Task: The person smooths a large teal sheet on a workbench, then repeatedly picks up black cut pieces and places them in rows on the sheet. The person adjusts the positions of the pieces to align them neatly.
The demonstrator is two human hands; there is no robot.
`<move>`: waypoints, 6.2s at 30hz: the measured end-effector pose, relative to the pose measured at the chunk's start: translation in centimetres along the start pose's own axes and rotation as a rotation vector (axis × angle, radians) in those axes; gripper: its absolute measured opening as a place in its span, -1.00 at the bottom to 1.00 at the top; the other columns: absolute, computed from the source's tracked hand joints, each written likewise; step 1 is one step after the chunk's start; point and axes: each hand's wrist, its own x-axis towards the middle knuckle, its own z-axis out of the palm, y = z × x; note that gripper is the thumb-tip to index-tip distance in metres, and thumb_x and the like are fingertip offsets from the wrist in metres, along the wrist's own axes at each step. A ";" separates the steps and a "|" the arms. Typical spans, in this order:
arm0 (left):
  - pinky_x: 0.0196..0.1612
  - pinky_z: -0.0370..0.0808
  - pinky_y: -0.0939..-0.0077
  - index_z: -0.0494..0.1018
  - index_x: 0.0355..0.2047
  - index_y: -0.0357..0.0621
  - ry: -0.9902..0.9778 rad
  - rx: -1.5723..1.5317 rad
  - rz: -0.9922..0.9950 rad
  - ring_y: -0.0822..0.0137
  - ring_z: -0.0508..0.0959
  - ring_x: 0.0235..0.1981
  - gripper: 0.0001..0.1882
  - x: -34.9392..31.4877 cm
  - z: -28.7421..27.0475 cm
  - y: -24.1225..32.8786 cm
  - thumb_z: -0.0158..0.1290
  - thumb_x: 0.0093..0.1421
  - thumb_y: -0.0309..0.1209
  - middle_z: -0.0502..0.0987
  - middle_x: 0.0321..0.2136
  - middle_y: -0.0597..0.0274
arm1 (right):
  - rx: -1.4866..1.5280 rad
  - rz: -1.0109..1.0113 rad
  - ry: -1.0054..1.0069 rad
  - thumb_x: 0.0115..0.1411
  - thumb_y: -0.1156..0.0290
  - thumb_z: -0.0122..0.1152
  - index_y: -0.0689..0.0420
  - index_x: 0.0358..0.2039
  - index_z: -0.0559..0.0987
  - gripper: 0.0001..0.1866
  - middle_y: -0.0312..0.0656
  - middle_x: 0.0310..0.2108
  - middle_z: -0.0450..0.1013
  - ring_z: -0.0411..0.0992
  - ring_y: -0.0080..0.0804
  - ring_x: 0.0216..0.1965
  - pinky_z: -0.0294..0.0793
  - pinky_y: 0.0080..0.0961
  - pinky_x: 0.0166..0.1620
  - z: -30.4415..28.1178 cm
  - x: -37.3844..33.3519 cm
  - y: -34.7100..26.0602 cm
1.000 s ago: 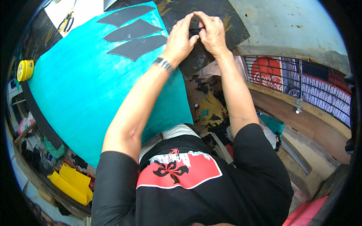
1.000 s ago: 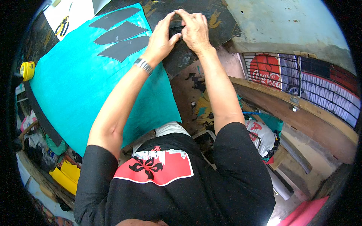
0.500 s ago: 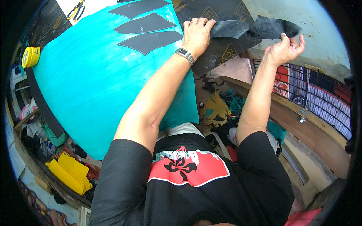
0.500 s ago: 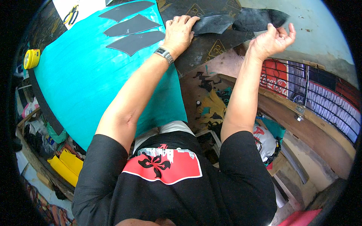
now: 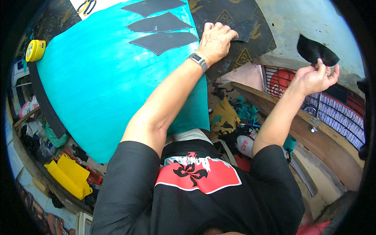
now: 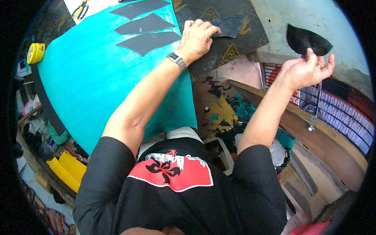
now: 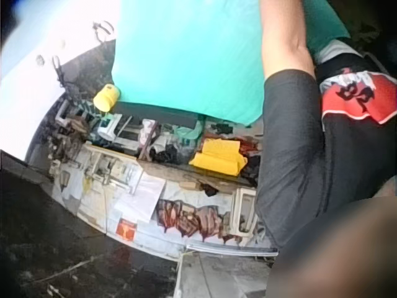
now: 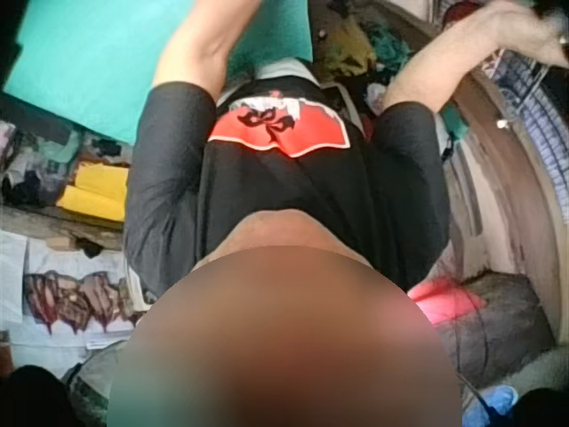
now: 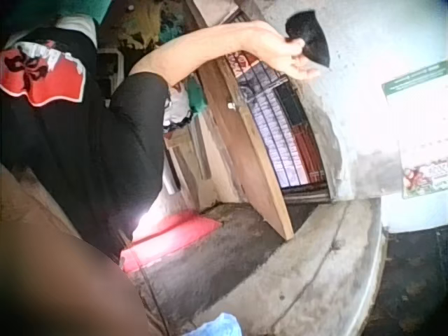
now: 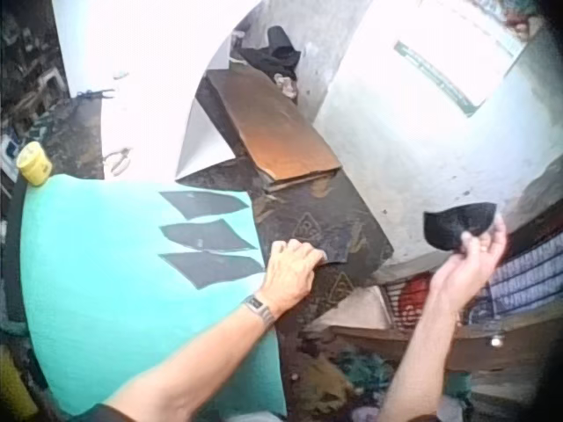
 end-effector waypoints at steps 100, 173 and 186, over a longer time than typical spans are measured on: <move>-0.50 0.43 0.36 0.46 0.01 0.02 0.142 0.103 -0.870 0.38 0.47 -0.61 -0.40 -16.3 -14.4 -5.5 0.43 -0.05 -0.26 0.48 -0.62 0.33 | -0.747 -0.013 -1.430 0.26 -0.25 -0.06 -0.08 0.42 0.09 -0.16 -0.25 0.41 0.11 0.01 -0.28 0.43 -0.35 0.40 0.34 4.5 -30.0 0.5; 0.01 0.46 0.52 0.48 -0.04 -0.29 0.817 -0.983 -0.854 0.45 0.54 -0.10 -0.74 -14.3 -20.5 -9.2 0.15 0.28 -0.50 0.58 -0.09 0.20 | 0.581 1.285 -1.027 0.07 0.65 0.34 0.08 0.37 0.09 -0.10 -0.18 -0.23 0.50 0.49 -0.48 -0.20 0.53 -0.58 -0.10 16.8 -28.3 -2.1; -0.38 0.64 0.64 0.50 -0.14 -0.25 0.784 -0.787 -0.979 0.44 0.61 -0.31 -0.71 -9.6 -20.6 -21.8 0.27 0.13 -0.53 0.62 -0.21 0.21 | -0.171 0.540 -0.971 0.00 0.66 0.33 0.07 0.21 0.35 -0.28 -0.23 -0.46 0.53 0.52 -0.52 -0.42 0.57 -0.52 -0.30 28.9 -31.1 6.8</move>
